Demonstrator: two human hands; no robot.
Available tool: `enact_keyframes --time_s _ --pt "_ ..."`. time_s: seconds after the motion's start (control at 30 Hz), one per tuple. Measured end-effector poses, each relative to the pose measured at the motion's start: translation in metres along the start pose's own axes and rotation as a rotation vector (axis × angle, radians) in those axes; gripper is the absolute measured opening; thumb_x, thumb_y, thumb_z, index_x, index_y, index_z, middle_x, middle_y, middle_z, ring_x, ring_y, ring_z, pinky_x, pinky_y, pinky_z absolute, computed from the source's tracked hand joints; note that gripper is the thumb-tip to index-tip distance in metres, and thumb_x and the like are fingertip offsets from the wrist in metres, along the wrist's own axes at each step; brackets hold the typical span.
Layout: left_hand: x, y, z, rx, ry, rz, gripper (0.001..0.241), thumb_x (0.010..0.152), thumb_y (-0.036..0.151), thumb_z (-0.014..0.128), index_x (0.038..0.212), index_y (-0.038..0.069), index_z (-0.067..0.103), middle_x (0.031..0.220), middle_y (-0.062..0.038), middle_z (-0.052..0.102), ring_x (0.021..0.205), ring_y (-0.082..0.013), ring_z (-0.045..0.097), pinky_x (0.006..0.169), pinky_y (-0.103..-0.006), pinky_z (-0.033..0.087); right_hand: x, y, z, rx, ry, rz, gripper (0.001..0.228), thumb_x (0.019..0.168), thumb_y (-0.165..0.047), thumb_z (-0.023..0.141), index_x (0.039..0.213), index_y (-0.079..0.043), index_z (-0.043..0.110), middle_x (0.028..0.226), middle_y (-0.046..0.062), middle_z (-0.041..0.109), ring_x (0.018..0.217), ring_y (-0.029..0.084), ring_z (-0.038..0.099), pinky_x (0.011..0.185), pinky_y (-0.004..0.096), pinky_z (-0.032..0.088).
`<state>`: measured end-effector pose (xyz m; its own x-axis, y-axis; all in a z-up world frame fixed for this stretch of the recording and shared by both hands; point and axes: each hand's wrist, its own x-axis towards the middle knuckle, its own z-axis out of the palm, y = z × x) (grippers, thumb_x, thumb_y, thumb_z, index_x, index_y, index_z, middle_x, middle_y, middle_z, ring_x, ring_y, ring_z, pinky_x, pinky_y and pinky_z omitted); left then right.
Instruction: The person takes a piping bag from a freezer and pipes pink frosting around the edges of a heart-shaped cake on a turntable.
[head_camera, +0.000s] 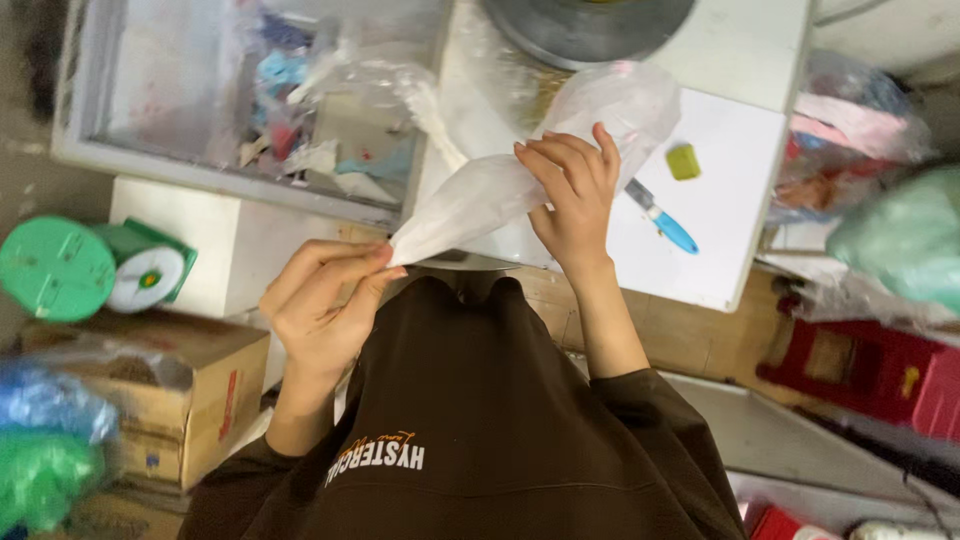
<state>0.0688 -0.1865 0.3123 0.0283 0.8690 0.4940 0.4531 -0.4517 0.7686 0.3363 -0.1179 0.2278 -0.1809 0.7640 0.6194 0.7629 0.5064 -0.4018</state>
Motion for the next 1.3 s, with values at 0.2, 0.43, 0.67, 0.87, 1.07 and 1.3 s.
enact_keyframes --time_s 0.2,0.43,0.67,0.87,1.07,1.3 --pt "-0.017 -0.007 -0.019 0.127 0.141 -0.055 0.021 0.084 -0.004 0.087 0.1 0.0 0.075 0.1 -0.011 0.072 0.089 -0.0202 0.072 0.08 -0.0303 0.058 0.006 -0.011 0.045 0.138 -0.126 -0.055 0.061 0.07 0.005 0.073 0.128 -0.013 0.068 0.124 0.002 0.066 0.126 0.027 0.06 0.126 0.052 0.028" --pt "-0.027 -0.03 -0.007 0.125 0.166 -0.184 0.019 0.084 -0.003 0.085 0.098 0.006 0.077 0.091 -0.006 0.069 0.078 -0.017 0.067 0.067 -0.03 0.052 -0.003 0.008 0.08 0.205 -0.215 -0.07 0.06 0.072 -0.001 0.079 0.129 -0.013 0.066 0.126 0.005 0.064 0.128 0.028 0.058 0.125 0.054 0.027" --pt "-0.013 -0.05 0.022 0.137 0.054 -0.209 0.017 0.086 0.0 0.083 0.1 0.008 0.076 0.088 -0.005 0.063 0.076 -0.0175 0.065 0.064 -0.0302 0.05 -0.019 0.046 0.114 0.249 -0.256 0.052 0.071 0.066 -0.002 0.078 0.135 -0.011 0.063 0.129 0.011 0.063 0.131 0.031 0.056 0.126 0.057 0.025" --pt "-0.007 -0.069 0.045 0.05 0.001 -0.214 0.026 0.088 0.003 0.083 0.105 0.005 0.063 0.095 -0.006 0.061 0.081 -0.0187 0.065 0.073 -0.0311 0.055 -0.023 0.065 0.116 0.242 -0.241 0.094 0.071 0.067 -0.003 0.079 0.136 -0.011 0.063 0.127 0.012 0.064 0.129 0.031 0.057 0.127 0.056 0.025" --pt "0.005 -0.054 0.04 0.059 -0.029 -0.061 0.034 0.091 0.005 0.082 0.117 0.003 0.061 0.106 -0.009 0.058 0.09 -0.0235 0.064 0.083 -0.0366 0.055 -0.019 0.061 0.101 0.232 -0.188 0.061 0.06 0.069 0.002 0.076 0.127 -0.011 0.068 0.127 0.009 0.066 0.127 0.031 0.058 0.125 0.057 0.027" --pt "0.008 -0.039 0.023 0.251 -0.055 -0.037 0.032 0.083 0.014 0.084 0.111 0.007 0.07 0.116 -0.008 0.068 0.094 -0.0283 0.071 0.079 -0.0376 0.058 0.006 0.052 0.087 0.227 -0.175 -0.008 0.052 0.07 0.007 0.07 0.118 -0.013 0.073 0.123 0.005 0.069 0.127 0.03 0.06 0.125 0.057 0.029"
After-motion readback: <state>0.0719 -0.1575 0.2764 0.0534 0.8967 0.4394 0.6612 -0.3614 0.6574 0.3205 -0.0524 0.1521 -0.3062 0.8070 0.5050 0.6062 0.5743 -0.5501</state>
